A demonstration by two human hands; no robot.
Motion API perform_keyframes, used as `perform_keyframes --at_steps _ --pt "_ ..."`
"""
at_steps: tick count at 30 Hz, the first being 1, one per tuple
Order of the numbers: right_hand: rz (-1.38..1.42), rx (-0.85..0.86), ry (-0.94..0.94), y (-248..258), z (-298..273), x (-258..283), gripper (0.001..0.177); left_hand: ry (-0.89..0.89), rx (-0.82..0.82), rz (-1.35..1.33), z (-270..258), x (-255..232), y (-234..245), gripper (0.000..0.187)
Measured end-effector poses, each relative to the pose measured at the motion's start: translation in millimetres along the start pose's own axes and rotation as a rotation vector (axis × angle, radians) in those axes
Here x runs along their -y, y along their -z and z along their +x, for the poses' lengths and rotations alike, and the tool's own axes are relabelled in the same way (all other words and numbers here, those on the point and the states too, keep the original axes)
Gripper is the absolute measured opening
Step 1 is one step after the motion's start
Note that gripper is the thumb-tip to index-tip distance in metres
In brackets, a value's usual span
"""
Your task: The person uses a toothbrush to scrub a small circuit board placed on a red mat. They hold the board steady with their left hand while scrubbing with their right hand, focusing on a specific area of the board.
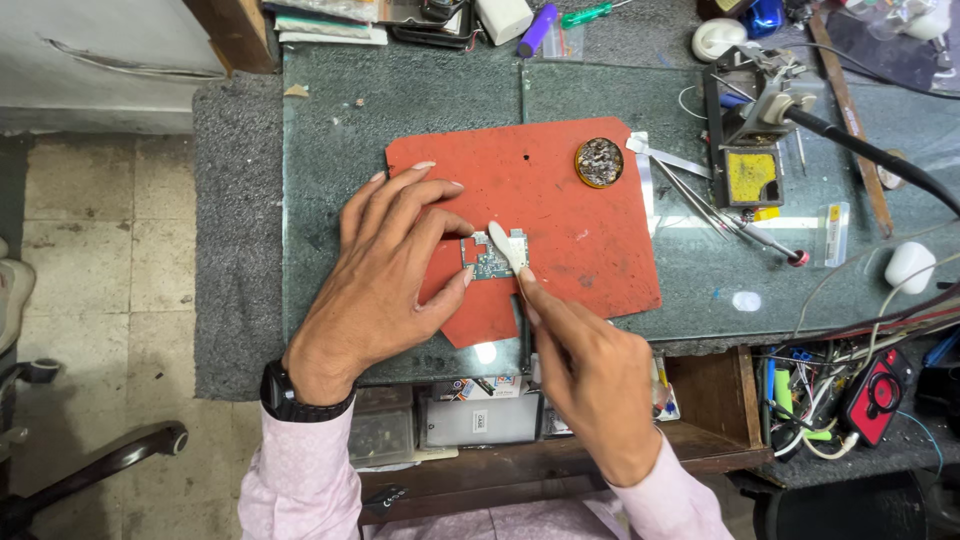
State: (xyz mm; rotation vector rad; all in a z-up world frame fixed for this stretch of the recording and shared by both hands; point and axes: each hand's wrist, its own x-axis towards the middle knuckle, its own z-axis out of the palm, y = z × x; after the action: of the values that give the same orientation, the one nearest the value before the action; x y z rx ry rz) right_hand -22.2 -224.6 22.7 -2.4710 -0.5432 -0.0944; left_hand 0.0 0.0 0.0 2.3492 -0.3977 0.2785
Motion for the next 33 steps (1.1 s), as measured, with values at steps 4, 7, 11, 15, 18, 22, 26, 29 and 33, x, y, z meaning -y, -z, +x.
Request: perform_keyframes --at_steps 4,7,11,15,18,22,26,29,33 --pt "0.035 0.046 0.035 0.2 -13.1 14.6 0.047 -0.012 -0.009 0.009 1.6 0.9 0.8 0.035" --pt "-0.006 0.09 0.01 4.5 -14.1 13.6 0.05 -0.02 -0.012 0.013 0.5 2.1 -0.1 0.034" --pt "-0.051 0.041 0.008 -1.6 -6.8 -0.9 0.045 -0.022 -0.013 0.01 -1.8 2.1 -2.3 0.034" --pt "0.054 0.082 0.049 0.2 -20.3 14.9 0.049 -0.026 -0.029 0.011 0.8 -0.3 0.3 0.033" --pt "-0.019 0.006 0.046 5.2 -10.7 3.5 0.041 -0.026 -0.01 0.009 0.6 1.5 0.6 0.036" --pt "-0.019 0.054 -0.034 -2.5 -18.6 -3.9 0.044 -0.026 -0.016 0.01 -1.3 2.3 -0.8 0.034" --pt "0.037 0.055 -0.011 4.2 -8.4 15.2 0.041 -0.026 -0.025 0.02 1.3 1.8 0.8 0.034" --pt "0.018 -0.017 0.022 10.8 2.6 24.0 0.041 -0.021 -0.012 0.019 -1.1 2.7 -1.6 0.034" --pt "0.019 0.049 -0.037 12.3 5.3 34.6 0.047 -0.026 -0.015 0.014 1.1 -0.4 1.1 0.036"
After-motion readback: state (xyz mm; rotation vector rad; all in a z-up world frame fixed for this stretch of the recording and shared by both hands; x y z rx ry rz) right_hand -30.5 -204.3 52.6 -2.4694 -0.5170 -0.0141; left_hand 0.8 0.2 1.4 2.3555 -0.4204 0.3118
